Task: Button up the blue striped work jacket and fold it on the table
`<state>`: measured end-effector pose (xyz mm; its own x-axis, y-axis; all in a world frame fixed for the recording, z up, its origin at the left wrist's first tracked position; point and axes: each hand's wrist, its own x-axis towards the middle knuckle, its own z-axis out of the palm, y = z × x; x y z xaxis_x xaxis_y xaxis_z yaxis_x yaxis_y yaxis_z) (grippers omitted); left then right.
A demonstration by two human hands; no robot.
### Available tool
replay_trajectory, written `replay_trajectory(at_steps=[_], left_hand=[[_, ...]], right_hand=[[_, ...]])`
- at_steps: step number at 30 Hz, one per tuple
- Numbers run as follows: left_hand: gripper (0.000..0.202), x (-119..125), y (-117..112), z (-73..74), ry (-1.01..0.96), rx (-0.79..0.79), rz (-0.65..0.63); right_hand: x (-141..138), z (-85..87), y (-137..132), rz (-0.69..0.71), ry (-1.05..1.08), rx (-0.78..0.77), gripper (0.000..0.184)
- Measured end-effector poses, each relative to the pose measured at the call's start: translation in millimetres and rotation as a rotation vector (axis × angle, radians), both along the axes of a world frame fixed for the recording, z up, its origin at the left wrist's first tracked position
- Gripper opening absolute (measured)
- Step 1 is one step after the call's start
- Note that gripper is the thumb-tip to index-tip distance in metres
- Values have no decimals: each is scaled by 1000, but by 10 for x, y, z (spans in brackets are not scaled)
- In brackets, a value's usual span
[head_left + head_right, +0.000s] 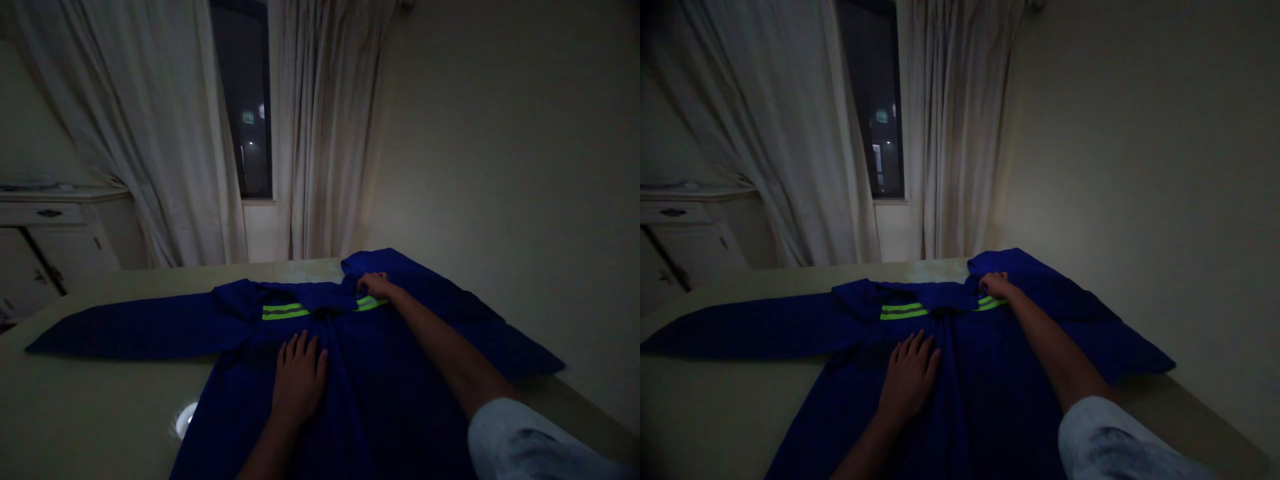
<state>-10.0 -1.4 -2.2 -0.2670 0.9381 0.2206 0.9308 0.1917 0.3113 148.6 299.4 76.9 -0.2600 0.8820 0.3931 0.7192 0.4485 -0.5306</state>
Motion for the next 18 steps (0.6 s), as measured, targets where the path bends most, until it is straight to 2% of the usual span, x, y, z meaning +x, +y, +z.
replay_trajectory(at_steps=[3,6,8,9,10,12,14,15,16,18], left_hand=[[58,-10,4,-1,24,-11,-3],[58,-33,-1,-32,60,-28,-16],[60,-52,-10,-53,81,1,-13],[62,-61,-18,-57,84,35,-43],[63,-67,-27,-55,81,74,-119],[61,-69,-52,-27,64,132,-382],[51,-55,-76,22,37,134,-624],[47,-45,-84,49,18,125,-677],[46,-36,-88,74,-6,121,-678],[50,-23,-84,112,-55,119,-603]], right_hand=[[60,-127,-381,171,-153,-15,33],[-65,-359,-752,368,-300,-56,38],[-114,-453,-865,528,-360,-94,39],[-95,-456,-868,553,-332,-88,38],[-35,-429,-843,518,-264,-60,37],[215,-305,-740,264,-76,25,37],[611,-147,-623,-132,72,59,41],[842,-77,-575,-351,123,33,46],[1078,-20,-538,-553,161,-13,54],[1517,50,-494,-834,198,-130,70]])
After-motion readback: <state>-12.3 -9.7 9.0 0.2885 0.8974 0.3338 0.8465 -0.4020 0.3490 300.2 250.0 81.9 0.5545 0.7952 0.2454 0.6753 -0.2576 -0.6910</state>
